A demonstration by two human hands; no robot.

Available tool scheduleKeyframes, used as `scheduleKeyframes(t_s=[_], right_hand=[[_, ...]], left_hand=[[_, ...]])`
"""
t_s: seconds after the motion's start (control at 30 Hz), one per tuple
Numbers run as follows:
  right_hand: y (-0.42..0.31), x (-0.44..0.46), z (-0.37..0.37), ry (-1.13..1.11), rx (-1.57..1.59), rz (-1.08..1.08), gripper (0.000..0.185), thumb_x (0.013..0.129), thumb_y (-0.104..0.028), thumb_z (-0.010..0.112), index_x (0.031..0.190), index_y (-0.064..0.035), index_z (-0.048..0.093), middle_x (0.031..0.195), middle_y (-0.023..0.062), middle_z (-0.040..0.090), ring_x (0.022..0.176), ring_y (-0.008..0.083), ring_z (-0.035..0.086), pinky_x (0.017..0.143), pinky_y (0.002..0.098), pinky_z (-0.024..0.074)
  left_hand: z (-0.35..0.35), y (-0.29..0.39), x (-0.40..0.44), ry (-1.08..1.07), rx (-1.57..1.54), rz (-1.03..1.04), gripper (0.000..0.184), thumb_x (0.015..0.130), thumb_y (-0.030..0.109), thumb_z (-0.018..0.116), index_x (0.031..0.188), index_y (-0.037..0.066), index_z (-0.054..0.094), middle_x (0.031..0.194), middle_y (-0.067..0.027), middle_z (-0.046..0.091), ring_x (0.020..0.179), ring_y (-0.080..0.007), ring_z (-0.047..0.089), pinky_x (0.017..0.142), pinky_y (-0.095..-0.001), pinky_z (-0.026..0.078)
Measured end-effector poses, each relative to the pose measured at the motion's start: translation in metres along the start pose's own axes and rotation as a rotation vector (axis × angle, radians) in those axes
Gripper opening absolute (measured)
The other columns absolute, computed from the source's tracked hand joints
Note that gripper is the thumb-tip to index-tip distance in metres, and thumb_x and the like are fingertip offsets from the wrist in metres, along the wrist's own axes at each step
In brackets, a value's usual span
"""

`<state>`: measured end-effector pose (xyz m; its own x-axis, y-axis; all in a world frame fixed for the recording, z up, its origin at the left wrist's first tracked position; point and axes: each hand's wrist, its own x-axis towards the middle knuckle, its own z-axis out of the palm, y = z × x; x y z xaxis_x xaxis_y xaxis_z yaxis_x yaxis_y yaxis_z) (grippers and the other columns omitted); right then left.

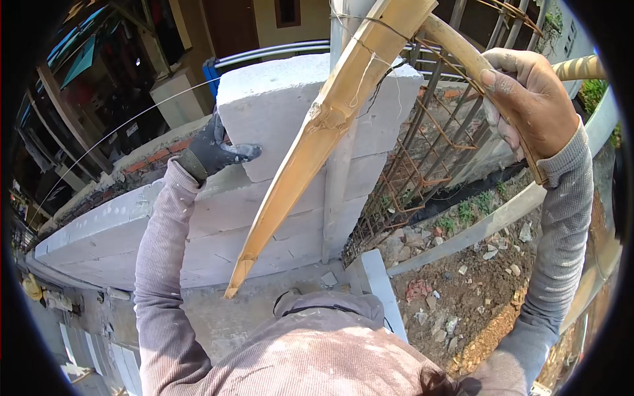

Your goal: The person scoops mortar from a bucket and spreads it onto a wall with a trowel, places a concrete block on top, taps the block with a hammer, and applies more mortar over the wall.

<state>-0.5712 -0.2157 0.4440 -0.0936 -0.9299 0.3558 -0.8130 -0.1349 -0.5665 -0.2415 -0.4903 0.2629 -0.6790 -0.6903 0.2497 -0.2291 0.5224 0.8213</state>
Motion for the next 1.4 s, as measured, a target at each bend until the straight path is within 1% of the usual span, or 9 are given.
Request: scheduleKeyframes(t_s=[0.17,0.3,0.4,0.5,0.57,0.7,0.9,1.27,1.4], right_hand=[[0.004,-0.015,0.02,0.015,-0.203,0.125,0.034,0.099,-0.02,0.055,0.119,0.0057,0.046,0.063,0.0041,0.055,0.036,0.0062,0.047,0.033,0.0198,0.0395],[-0.004,-0.007,0.014,-0.036,-0.148,0.208,0.03,0.098,-0.021,0.056,0.111,0.0056,0.051,0.062,0.0048,0.056,0.036,0.0061,0.047,0.033,0.0195,0.0387],[0.0,0.004,-0.003,-0.195,0.037,0.081,0.03,0.097,-0.024,0.058,0.103,0.0051,0.056,0.06,0.0045,0.055,0.035,0.0059,0.046,0.032,0.0187,0.0383],[-0.005,0.008,-0.002,-0.105,0.018,0.01,0.031,0.097,-0.027,0.058,0.098,0.0039,0.058,0.059,0.0039,0.055,0.034,0.0058,0.046,0.032,0.0182,0.0387],[-0.006,0.008,0.004,-0.017,-0.051,-0.01,0.031,0.098,-0.026,0.057,0.1,0.0042,0.058,0.059,0.0043,0.055,0.035,0.0056,0.046,0.032,0.0187,0.0381],[-0.001,-0.007,0.014,-0.025,-0.199,0.066,0.032,0.1,-0.021,0.052,0.114,0.0072,0.054,0.059,0.0052,0.055,0.035,0.0067,0.048,0.031,0.0203,0.0379],[-0.008,-0.003,0.011,-0.095,-0.255,0.225,0.035,0.098,-0.021,0.055,0.114,0.01,0.055,0.058,0.0049,0.056,0.036,0.007,0.051,0.031,0.0204,0.0403],[0.009,0.023,-0.001,0.003,-0.048,0.034,0.026,0.098,-0.019,0.053,0.105,0.0056,0.055,0.061,0.0053,0.056,0.036,0.0071,0.049,0.032,0.0199,0.0408],[0.001,0.013,0.024,0.003,-0.093,0.153,0.026,0.098,-0.015,0.053,0.107,0.009,0.051,0.055,0.0052,0.053,0.033,0.0085,0.046,0.029,0.0216,0.036]], left_hand=[[0.002,-0.009,0.004,-0.042,-0.114,0.124,0.087,0.074,0.017,0.086,0.142,0.003,0.034,0.127,-0.0091,0.058,0.107,-0.0164,0.059,0.09,-0.0309,0.051],[0.001,-0.007,0.003,-0.01,-0.007,0.084,0.087,0.074,0.017,0.086,0.142,0.003,0.035,0.128,-0.0097,0.057,0.113,-0.0169,0.056,0.095,-0.0324,0.048],[0.002,-0.012,0.004,0.001,-0.096,0.178,0.084,0.075,0.018,0.086,0.141,0.003,0.036,0.123,-0.0082,0.06,0.103,-0.0146,0.06,0.087,-0.0305,0.051],[0.001,-0.007,0.003,-0.003,0.002,0.122,0.08,0.075,0.019,0.086,0.138,0.003,0.04,0.118,-0.0066,0.062,0.094,-0.0123,0.061,0.08,-0.0289,0.052],[-0.002,-0.009,0.006,-0.059,-0.061,0.02,0.092,0.072,0.024,0.088,0.143,0.004,0.034,0.128,-0.0129,0.056,0.115,-0.021,0.055,0.102,-0.0351,0.043],[-0.002,0.0,0.005,-0.066,-0.024,-0.038,0.089,0.071,0.024,0.088,0.141,0.004,0.037,0.125,-0.0124,0.059,0.112,-0.0208,0.056,0.1,-0.0341,0.044],[-0.003,-0.015,0.007,-0.063,-0.047,-0.004,0.089,0.071,0.024,0.088,0.141,0.004,0.037,0.126,-0.0122,0.058,0.111,-0.0199,0.057,0.099,-0.0328,0.045],[0.0,-0.002,0.003,-0.041,-0.035,0.037,0.087,0.071,0.025,0.088,0.141,0.006,0.039,0.126,-0.0134,0.059,0.116,-0.0244,0.056,0.101,-0.0373,0.045],[-0.004,-0.011,0.007,-0.034,0.024,0.057,0.108,0.068,0.038,0.089,0.15,0.01,0.026,0.14,-0.0196,0.048,0.131,-0.0315,0.046,0.11,-0.0429,0.039]])
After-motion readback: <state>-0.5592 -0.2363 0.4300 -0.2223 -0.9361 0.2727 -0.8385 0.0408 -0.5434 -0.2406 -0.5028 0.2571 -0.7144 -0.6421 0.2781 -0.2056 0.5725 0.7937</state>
